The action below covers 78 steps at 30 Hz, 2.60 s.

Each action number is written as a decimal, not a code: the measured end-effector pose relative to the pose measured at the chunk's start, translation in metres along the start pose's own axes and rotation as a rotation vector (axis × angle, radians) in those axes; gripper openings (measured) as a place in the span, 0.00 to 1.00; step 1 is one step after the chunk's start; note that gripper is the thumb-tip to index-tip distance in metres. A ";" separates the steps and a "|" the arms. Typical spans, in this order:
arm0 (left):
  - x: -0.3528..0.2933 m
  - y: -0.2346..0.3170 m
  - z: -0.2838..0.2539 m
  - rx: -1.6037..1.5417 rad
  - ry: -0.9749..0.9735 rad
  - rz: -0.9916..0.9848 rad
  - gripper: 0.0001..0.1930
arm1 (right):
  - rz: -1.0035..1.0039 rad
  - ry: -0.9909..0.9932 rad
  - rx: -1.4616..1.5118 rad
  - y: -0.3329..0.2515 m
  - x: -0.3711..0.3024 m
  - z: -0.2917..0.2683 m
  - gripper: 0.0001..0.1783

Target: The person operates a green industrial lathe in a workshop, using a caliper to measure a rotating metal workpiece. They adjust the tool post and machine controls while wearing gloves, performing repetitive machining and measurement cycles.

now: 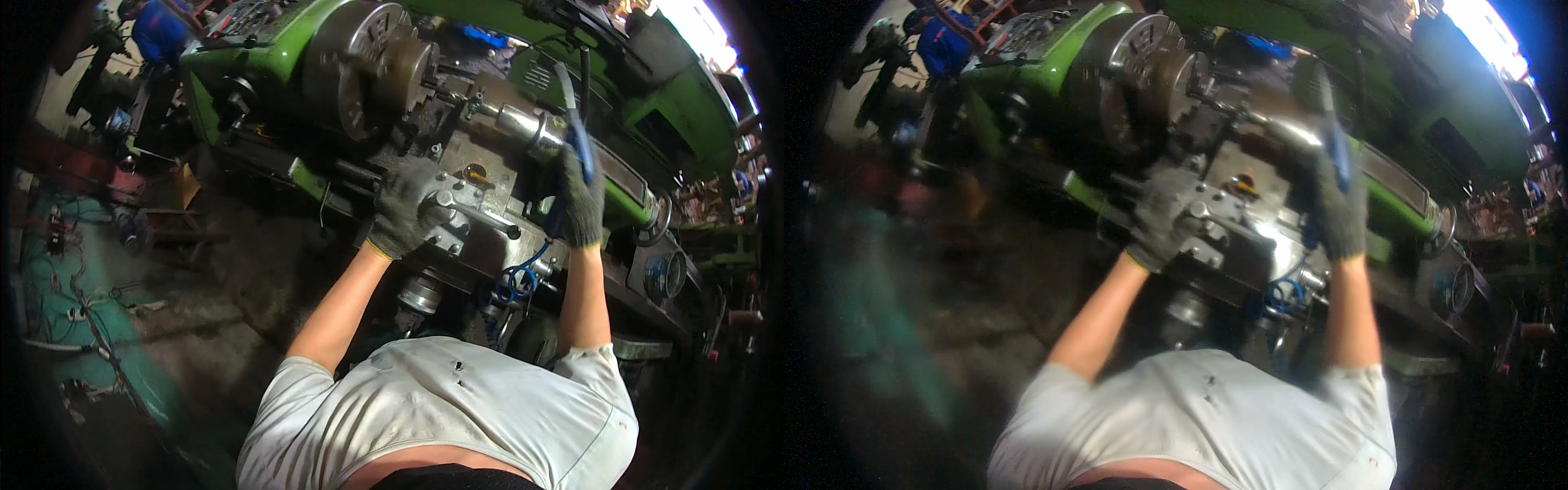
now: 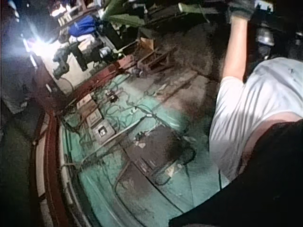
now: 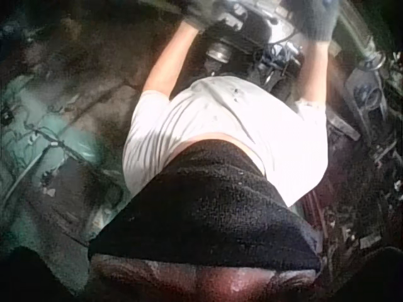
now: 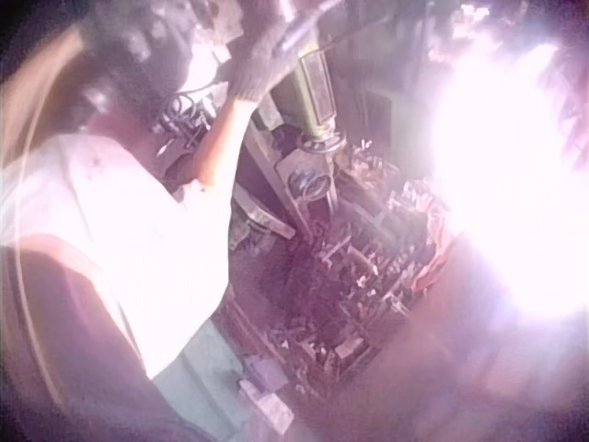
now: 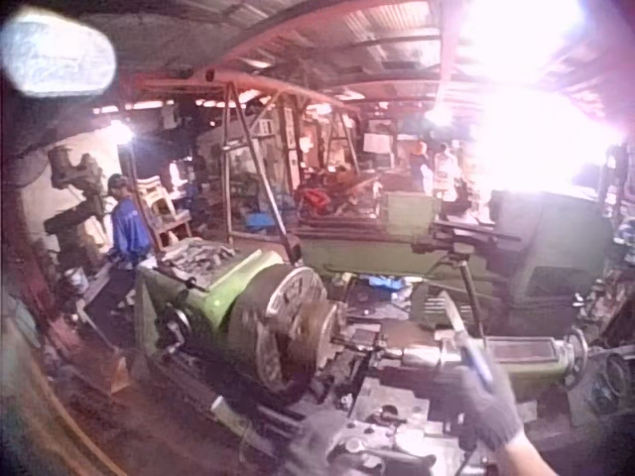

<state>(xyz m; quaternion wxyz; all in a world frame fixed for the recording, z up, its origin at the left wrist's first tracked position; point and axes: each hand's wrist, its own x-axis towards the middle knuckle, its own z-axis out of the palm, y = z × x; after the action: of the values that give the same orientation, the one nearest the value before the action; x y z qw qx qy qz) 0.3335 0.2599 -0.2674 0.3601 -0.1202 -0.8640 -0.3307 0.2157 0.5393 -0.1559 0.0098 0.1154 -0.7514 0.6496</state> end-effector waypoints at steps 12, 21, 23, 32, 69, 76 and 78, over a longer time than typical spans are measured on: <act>-0.242 -0.220 -0.013 0.178 -0.149 -1.074 0.34 | -0.019 -0.071 -0.662 -0.017 -0.089 0.069 0.38; -0.367 -0.408 0.001 0.539 -0.573 -1.358 0.36 | 0.297 -0.387 -1.133 0.081 0.023 0.055 0.34; -0.380 -0.425 0.004 0.507 -0.677 -1.438 0.36 | 0.369 -0.535 -1.273 0.080 0.044 0.090 0.33; -0.359 -0.455 -0.019 0.061 -0.657 -1.499 0.37 | -0.139 -0.403 -1.354 0.121 0.058 0.096 0.10; -0.002 0.008 -0.021 -0.240 -0.090 -0.227 0.32 | -0.247 0.000 -0.764 0.100 0.197 0.131 0.15; -0.009 -0.001 0.000 -0.070 -0.164 -0.148 0.31 | -0.259 -0.017 -0.795 0.162 0.275 0.109 0.18; -0.005 -0.001 -0.004 -0.108 -0.210 -0.154 0.33 | -0.327 -0.179 -0.875 0.179 0.301 0.103 0.17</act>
<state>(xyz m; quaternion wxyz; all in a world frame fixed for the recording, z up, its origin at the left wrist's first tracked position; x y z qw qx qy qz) 0.3384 0.2566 -0.2698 0.2344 -0.1065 -0.8845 -0.3890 -0.0971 0.4134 -0.2964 0.0949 0.2728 -0.9243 0.2496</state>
